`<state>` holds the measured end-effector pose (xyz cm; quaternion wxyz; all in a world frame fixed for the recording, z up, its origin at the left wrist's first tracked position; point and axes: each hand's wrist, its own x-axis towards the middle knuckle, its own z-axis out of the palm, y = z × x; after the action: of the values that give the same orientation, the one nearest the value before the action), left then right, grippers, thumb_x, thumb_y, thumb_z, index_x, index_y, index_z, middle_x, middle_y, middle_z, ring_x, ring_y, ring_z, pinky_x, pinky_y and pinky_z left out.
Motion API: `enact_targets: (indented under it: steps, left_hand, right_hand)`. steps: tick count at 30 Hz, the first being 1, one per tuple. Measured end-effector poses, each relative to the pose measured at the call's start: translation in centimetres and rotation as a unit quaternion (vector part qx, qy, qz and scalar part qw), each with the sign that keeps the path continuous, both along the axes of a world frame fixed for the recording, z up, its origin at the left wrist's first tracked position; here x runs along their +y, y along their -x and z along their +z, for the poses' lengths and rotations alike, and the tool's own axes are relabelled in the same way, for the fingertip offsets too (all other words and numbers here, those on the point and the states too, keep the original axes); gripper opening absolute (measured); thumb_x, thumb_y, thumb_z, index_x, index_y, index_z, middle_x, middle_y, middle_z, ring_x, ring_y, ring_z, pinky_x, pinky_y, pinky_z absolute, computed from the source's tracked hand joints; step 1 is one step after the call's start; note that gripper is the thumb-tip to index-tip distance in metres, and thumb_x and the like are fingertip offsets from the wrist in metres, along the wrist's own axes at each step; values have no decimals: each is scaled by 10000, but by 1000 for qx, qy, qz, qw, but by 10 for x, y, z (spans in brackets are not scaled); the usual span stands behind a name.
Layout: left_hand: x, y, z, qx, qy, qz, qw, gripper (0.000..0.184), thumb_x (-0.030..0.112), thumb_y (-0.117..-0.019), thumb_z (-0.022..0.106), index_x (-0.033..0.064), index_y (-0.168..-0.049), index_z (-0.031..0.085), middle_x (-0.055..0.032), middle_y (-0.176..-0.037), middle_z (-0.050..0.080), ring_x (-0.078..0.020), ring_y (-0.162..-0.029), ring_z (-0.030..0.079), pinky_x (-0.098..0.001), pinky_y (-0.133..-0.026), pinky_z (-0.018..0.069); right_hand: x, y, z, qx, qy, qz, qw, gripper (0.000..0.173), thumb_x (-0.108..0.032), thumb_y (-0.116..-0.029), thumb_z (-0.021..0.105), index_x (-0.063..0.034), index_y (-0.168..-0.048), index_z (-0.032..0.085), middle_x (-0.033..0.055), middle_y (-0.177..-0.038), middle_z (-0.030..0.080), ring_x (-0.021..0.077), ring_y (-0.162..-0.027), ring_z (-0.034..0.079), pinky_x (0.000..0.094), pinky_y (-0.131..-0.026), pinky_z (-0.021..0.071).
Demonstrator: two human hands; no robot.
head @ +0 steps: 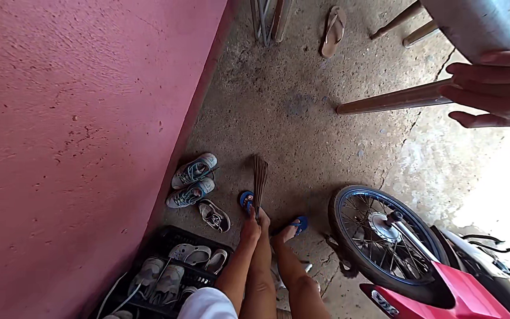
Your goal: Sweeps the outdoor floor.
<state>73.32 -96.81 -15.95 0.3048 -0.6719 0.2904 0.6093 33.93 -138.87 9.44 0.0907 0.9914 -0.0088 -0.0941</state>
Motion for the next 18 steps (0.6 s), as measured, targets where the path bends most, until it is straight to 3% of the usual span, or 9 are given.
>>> enact_targets:
  steps: [3,6,9,12,15,18]
  left_hand:
    - [11,-3,20,49,-27,-20,998,773,120,-1028,547,188,-1675,129,-236,-1406,609,-376,-1317,597,-521,-1114,465]
    - [-1,-28,41,21,13,6,1000,754,123,-1028,559,199,-1671,174,-237,-1367,636,-390,-1276,621,-537,-1094,474]
    - [-8,-22,22,-26,35,22,999,763,113,-1044,535,187,-1675,113,-236,-1341,653,-383,-1260,634,-512,-1085,481]
    - [8,-1,6,35,-22,-30,999,777,115,-1041,530,180,-1677,88,-237,-1408,607,-379,-1319,596,-516,-1110,470]
    - [20,-20,25,86,-29,-36,995,750,124,-1020,568,195,-1667,195,-229,-1435,593,-377,-1332,584,-526,-1131,447]
    - [21,-56,39,14,16,35,999,750,132,-1024,582,176,-1665,195,-262,-1366,627,-407,-1263,625,-540,-1100,465]
  right_hand:
    - [1,0,-2,2,0,3,1000,421,-159,-1123,259,97,-1251,567,299,-1244,628,453,-1315,539,542,-1183,307]
    - [-1,0,-5,-8,-8,10,1000,401,-141,-1116,282,93,-1237,584,297,-1240,640,457,-1318,539,541,-1188,304]
    - [0,1,-6,-11,-15,3,1000,399,-134,-1109,308,82,-1248,614,286,-1259,653,441,-1313,550,524,-1189,298]
    - [0,2,-6,-16,-3,2,1000,399,-138,-1113,287,83,-1266,582,297,-1263,628,443,-1307,546,535,-1184,293]
    - [1,4,-7,-10,7,-2,1000,419,-151,-1120,270,87,-1291,570,301,-1298,615,437,-1327,540,531,-1193,293]
    - [1,5,-10,-29,-12,-20,999,416,-165,-1125,294,76,-1265,602,286,-1268,649,424,-1316,562,512,-1196,308]
